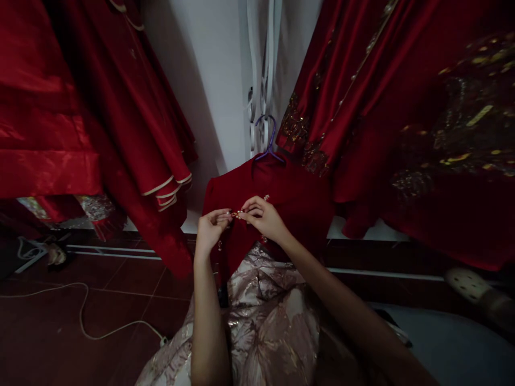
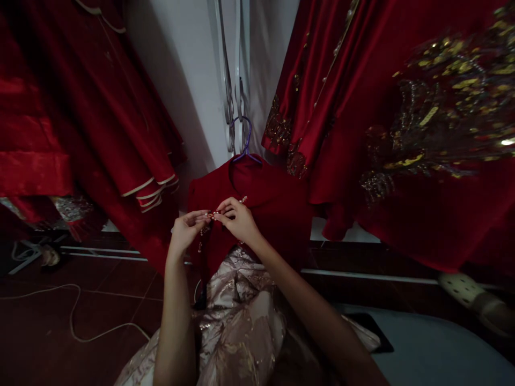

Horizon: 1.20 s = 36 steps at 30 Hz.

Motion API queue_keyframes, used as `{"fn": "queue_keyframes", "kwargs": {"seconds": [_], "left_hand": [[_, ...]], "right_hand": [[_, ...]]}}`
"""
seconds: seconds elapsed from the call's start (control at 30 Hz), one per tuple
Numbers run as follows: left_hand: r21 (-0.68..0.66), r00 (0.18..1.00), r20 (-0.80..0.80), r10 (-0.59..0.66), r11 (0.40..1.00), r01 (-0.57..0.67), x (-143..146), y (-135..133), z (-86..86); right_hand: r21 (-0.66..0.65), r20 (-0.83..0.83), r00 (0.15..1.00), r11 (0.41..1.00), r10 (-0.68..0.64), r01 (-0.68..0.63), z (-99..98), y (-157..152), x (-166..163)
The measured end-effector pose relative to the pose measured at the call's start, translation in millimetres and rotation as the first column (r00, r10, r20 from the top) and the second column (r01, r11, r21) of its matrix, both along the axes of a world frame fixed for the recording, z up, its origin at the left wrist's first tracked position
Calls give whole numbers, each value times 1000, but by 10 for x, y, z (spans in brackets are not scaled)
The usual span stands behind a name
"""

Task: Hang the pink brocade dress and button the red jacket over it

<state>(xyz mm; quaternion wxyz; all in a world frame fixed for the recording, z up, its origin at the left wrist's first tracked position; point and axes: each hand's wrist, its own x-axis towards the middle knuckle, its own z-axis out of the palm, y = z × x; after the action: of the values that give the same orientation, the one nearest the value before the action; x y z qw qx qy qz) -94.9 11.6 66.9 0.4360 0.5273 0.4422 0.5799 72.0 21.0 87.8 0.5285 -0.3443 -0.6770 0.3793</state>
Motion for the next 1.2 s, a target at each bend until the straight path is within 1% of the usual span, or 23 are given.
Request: {"fn": "queue_keyframes", "kwargs": {"seconds": [0.13,0.27,0.37,0.47,0.63,0.77,1.0,1.13,1.2], "left_hand": [[-16,1000,16,2,1000,-2,46,24,-33],[-7,998,-27,63,998,-63,91,33,-57],[13,998,-31,62,998,-61,99,54,-93],[36,994,-82,72,997,-69,86,85,-144],[84,959,-219,177,983,-163,79,127,-221],[111,939,-264,220,974,-197,103,132,-236],[133,921,-277,275,960,-246,105,102,-212],[133,930,-281,238,969,-208,81,104,-231],[141,943,-274,187,978,-153,51,104,-232]], "right_hand": [[77,83,989,990,-125,118,-129,187,-149],[99,99,982,983,-162,152,-217,230,-143],[108,108,981,983,-160,148,-237,226,-126],[136,142,971,975,-194,175,-243,212,-143],[180,227,941,961,-249,211,-255,161,-196],[192,260,919,949,-296,251,-271,119,-214],[214,221,924,940,-311,266,-339,73,-229],[181,152,941,945,-302,274,-364,96,-260],[117,108,960,962,-260,247,-342,122,-213]]}}
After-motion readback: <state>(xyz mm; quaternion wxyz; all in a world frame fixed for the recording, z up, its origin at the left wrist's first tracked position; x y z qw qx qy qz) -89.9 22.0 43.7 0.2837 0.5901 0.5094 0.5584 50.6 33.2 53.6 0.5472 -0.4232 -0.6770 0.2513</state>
